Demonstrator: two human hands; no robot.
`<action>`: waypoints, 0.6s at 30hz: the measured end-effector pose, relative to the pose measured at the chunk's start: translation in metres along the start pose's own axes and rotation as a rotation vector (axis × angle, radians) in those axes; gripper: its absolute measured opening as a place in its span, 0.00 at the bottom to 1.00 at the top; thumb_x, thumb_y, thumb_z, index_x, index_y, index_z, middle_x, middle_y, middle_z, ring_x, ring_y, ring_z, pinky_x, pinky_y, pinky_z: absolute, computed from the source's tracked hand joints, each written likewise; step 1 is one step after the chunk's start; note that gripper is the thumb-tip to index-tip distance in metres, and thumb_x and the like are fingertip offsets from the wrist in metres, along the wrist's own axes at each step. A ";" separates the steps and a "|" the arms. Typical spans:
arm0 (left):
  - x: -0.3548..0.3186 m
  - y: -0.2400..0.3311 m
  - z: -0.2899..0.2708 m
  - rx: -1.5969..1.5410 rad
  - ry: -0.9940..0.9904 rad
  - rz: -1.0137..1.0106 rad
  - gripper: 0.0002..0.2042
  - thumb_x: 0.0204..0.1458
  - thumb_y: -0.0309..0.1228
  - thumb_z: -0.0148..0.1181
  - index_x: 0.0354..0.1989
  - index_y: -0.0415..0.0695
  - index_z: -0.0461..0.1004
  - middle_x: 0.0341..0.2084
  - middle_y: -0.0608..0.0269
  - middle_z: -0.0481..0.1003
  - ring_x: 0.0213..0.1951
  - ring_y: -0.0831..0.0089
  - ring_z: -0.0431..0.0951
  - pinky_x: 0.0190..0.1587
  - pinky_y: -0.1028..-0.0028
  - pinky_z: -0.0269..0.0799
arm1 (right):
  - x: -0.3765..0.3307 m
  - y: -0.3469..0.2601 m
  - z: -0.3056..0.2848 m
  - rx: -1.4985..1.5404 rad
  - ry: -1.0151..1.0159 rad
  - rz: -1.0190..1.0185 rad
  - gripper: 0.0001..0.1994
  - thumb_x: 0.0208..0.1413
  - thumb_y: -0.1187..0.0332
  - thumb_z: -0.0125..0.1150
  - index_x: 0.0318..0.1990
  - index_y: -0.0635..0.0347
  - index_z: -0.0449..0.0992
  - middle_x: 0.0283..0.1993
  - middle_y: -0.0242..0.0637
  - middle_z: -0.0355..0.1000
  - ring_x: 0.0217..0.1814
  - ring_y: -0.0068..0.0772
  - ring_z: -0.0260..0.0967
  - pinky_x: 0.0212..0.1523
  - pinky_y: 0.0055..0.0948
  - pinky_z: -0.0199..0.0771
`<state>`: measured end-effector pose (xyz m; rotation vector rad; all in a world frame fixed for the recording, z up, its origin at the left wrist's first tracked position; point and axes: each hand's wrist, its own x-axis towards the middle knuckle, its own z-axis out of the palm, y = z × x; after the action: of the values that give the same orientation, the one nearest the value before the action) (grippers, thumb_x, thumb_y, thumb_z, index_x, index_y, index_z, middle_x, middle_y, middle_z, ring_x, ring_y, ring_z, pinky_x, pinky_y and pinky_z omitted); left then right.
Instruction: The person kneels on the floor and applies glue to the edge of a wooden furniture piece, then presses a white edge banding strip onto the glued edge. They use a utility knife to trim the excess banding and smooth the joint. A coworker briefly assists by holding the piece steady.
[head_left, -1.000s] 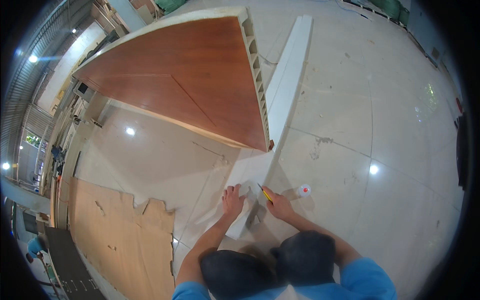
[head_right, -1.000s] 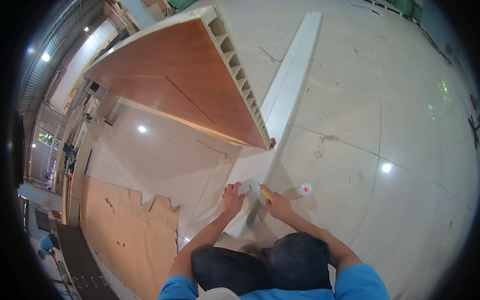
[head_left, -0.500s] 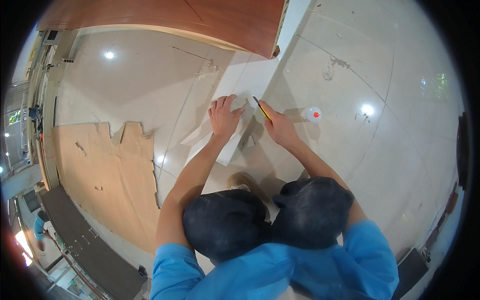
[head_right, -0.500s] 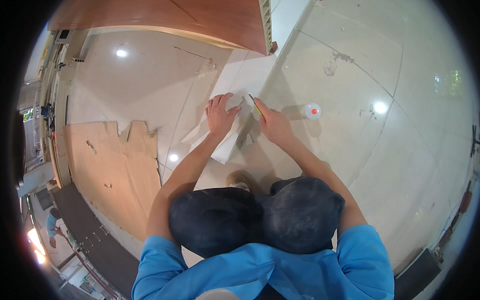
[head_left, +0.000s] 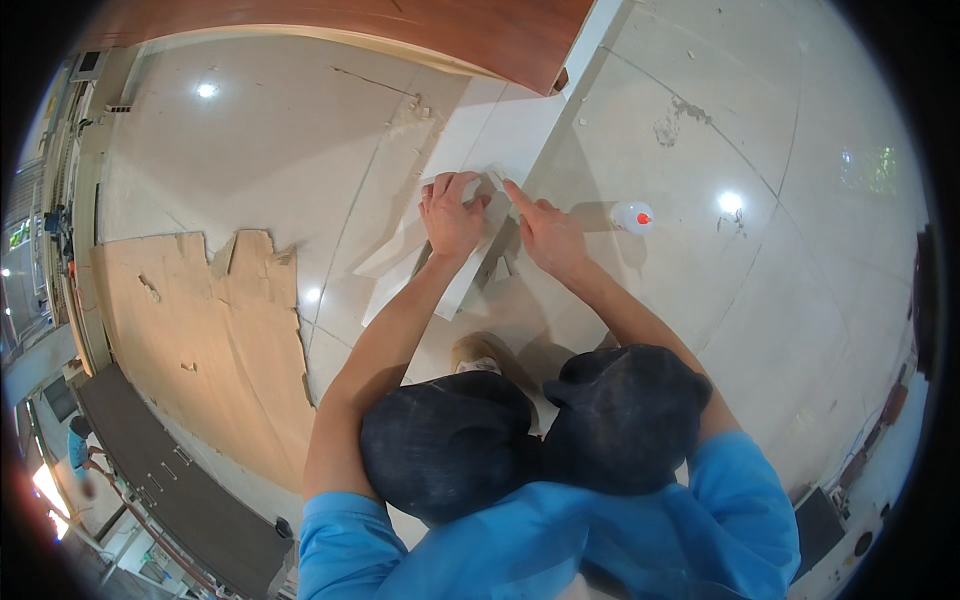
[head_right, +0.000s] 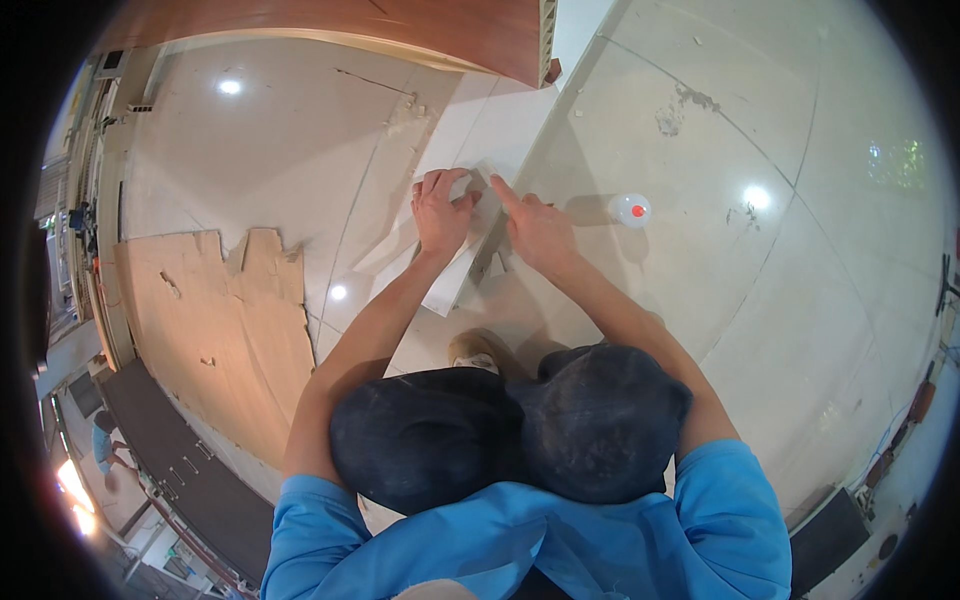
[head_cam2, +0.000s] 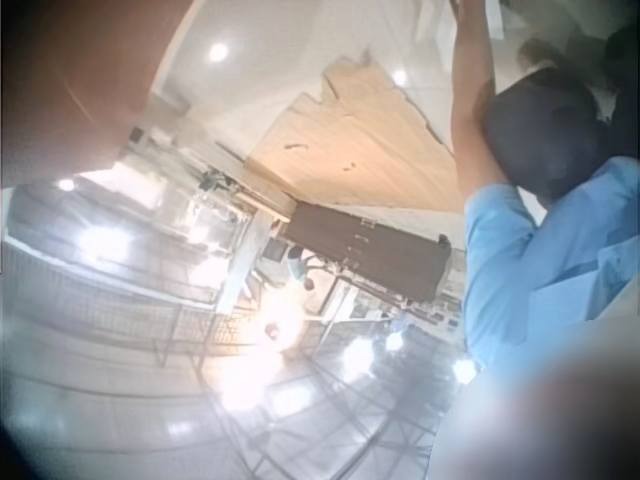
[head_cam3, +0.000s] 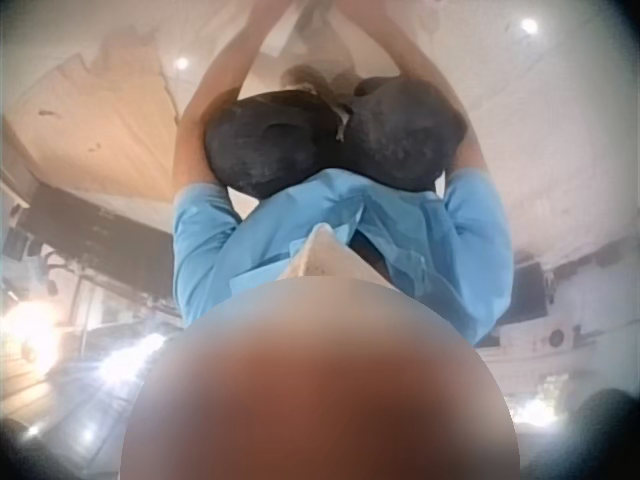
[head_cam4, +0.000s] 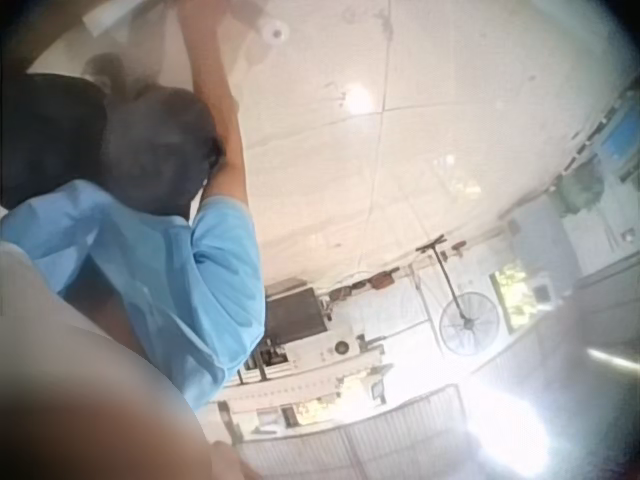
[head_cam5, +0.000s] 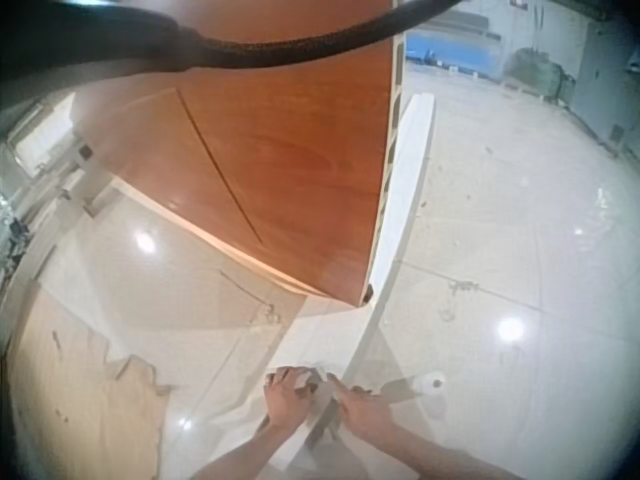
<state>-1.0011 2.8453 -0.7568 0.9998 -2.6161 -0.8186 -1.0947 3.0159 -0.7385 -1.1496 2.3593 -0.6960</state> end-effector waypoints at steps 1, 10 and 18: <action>0.000 0.000 0.000 -0.013 0.011 0.004 0.20 0.47 0.29 0.73 0.51 0.56 0.81 0.52 0.67 0.76 0.58 0.53 0.71 0.59 0.52 0.66 | 0.000 0.000 0.002 -0.019 0.011 -0.006 0.37 0.61 0.71 0.59 0.78 0.40 0.58 0.39 0.49 0.75 0.34 0.55 0.78 0.37 0.51 0.81; -0.002 -0.002 0.001 -0.049 0.021 -0.016 0.21 0.46 0.29 0.73 0.51 0.56 0.81 0.53 0.66 0.75 0.57 0.52 0.70 0.60 0.52 0.64 | 0.003 -0.001 0.023 0.076 0.107 -0.019 0.36 0.62 0.73 0.58 0.78 0.37 0.60 0.36 0.46 0.75 0.30 0.52 0.76 0.33 0.49 0.80; -0.001 -0.004 0.002 -0.074 0.002 -0.037 0.21 0.46 0.30 0.72 0.52 0.56 0.81 0.53 0.65 0.75 0.57 0.52 0.70 0.61 0.52 0.63 | 0.003 -0.002 0.024 0.077 0.084 0.006 0.36 0.62 0.74 0.58 0.78 0.39 0.59 0.36 0.47 0.74 0.30 0.52 0.76 0.33 0.49 0.80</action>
<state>-0.9990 2.8447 -0.7610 1.0306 -2.5529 -0.9156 -1.0817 3.0067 -0.7561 -1.1006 2.3817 -0.8406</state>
